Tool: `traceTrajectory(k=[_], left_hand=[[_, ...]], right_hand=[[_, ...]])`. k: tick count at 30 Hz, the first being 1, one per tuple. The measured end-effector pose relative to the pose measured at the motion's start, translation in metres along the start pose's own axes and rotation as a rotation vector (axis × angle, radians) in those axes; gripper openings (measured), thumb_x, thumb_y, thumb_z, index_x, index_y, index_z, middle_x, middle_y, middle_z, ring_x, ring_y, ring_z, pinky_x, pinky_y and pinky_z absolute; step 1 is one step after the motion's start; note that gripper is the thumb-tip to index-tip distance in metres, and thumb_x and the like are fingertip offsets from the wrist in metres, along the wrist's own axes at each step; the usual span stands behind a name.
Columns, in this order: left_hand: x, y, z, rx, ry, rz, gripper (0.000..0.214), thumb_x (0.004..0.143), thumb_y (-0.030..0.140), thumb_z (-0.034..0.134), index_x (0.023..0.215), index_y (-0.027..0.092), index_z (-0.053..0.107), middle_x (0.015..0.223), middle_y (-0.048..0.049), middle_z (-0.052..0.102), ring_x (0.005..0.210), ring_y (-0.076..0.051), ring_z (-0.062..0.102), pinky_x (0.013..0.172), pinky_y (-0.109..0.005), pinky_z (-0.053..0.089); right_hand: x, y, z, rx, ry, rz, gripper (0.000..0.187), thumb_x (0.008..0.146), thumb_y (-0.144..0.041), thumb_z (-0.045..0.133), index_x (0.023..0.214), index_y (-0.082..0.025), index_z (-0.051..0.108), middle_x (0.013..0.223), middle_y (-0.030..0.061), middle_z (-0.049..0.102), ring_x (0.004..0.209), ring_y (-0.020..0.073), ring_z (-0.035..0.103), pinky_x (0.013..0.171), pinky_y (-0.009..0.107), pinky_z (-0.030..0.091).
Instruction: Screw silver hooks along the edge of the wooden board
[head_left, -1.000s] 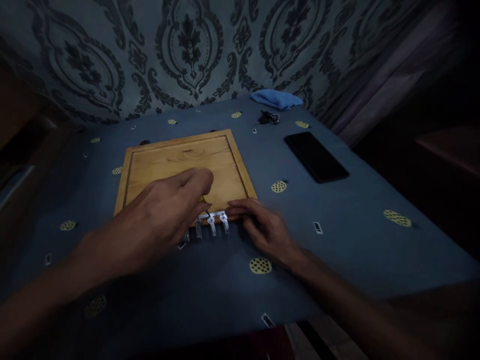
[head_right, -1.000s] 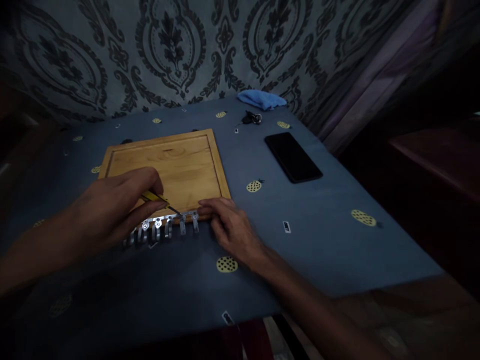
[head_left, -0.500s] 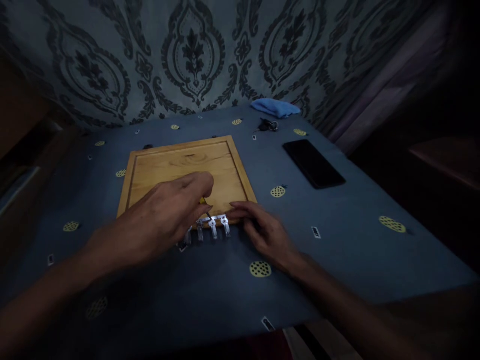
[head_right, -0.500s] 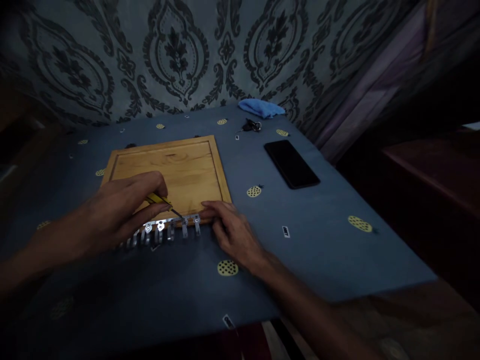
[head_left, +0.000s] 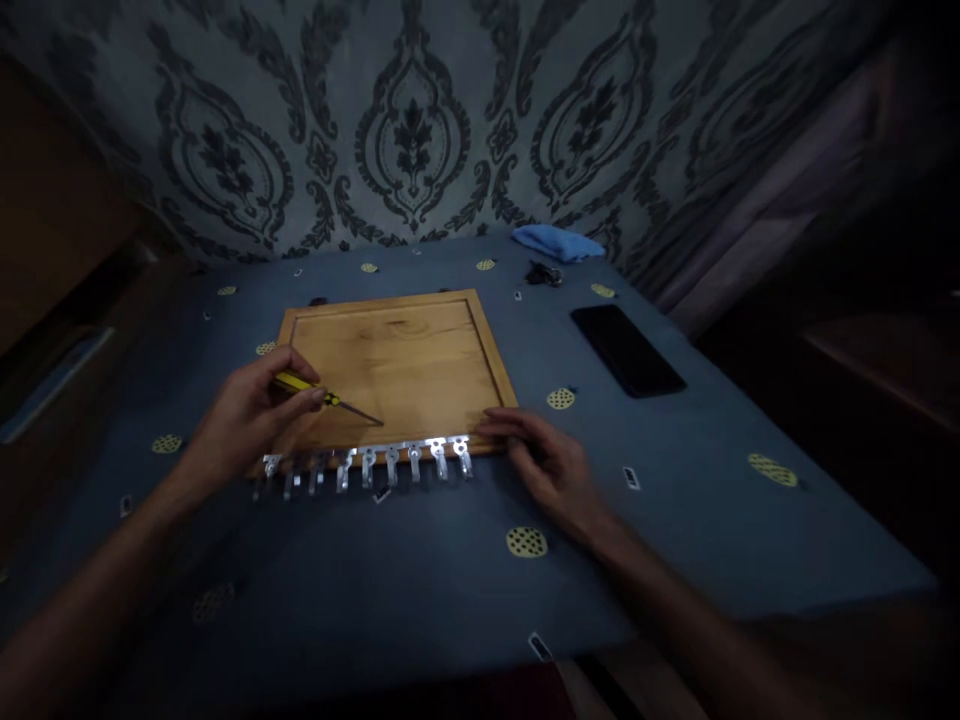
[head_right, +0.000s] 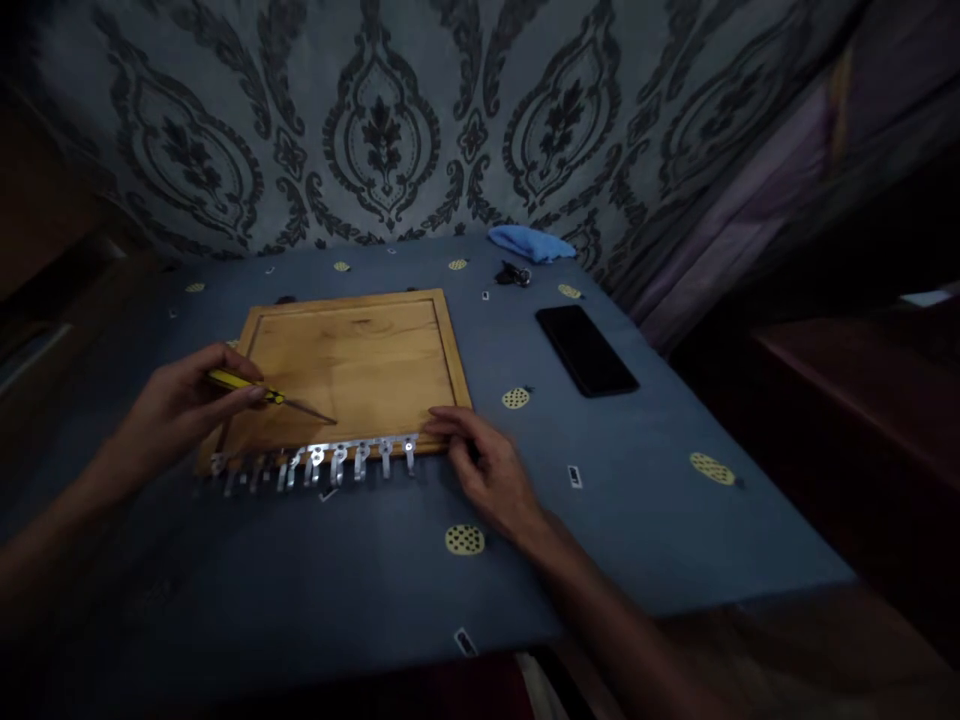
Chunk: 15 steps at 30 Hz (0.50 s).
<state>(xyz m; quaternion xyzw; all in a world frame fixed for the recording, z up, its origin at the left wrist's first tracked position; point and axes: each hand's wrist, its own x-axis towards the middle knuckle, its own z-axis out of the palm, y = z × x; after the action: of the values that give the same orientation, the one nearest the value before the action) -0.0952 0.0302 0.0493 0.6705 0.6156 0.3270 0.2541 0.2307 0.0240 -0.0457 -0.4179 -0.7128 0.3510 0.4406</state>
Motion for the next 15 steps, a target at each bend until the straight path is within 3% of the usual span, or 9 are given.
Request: traceTrajectory(k=[2,4,8,11,15], left_hand=[[0.004,-0.025,-0.008,0.025,-0.009,-0.020,0.034,0.072,0.052,0.068,0.081,0.020,0.061,0.071,-0.0002,0.062,0.065,-0.018,0.059,0.057,-0.026,0.045],[0.011,-0.051,-0.014,0.073,-0.122,-0.038,0.040,0.071,0.059,0.067,0.081,0.021,0.063,0.071,-0.0010,0.064,0.066,-0.021,0.060,0.058,-0.028,0.046],[0.025,-0.095,-0.016,0.110,-0.218,0.041,0.044,0.073,0.065,0.063,0.080,0.021,0.065,0.080,-0.0043,0.070,0.082,-0.028,0.067,0.072,-0.033,0.050],[0.027,-0.101,-0.015,0.193,-0.232,0.097,0.042,0.080,0.064,0.058,0.083,0.022,0.064,0.081,-0.0028,0.069,0.081,-0.025,0.065,0.070,-0.031,0.048],[0.019,-0.080,-0.014,0.319,-0.248,0.258,0.029,0.090,0.048,0.051,0.083,0.021,0.060,0.082,-0.0034,0.066,0.077,-0.022,0.062,0.069,-0.031,0.046]], right_hand=[[-0.001,0.000,-0.001,0.007,0.019,0.006,0.029,0.093,-0.019,0.050,0.117,-0.023,0.066,0.103,0.0070,0.080,0.099,0.0216,0.076,0.086,0.039,0.063],[-0.001,0.000,-0.002,0.004,0.044,0.002,0.028,0.093,-0.020,0.050,0.115,-0.023,0.066,0.102,0.0076,0.079,0.096,0.0216,0.076,0.084,0.038,0.063],[0.000,0.000,-0.001,-0.061,0.100,-0.031,0.024,0.093,-0.024,0.053,0.112,-0.022,0.068,0.099,0.0082,0.079,0.094,0.0214,0.076,0.086,0.038,0.063],[0.001,-0.001,-0.001,-0.089,0.138,-0.028,0.023,0.093,-0.030,0.056,0.111,-0.021,0.068,0.097,0.0082,0.080,0.090,0.0214,0.077,0.082,0.036,0.064],[0.002,0.000,-0.003,-0.074,0.177,-0.007,0.023,0.093,-0.036,0.058,0.108,-0.021,0.068,0.095,0.0080,0.080,0.089,0.0228,0.078,0.083,0.038,0.064]])
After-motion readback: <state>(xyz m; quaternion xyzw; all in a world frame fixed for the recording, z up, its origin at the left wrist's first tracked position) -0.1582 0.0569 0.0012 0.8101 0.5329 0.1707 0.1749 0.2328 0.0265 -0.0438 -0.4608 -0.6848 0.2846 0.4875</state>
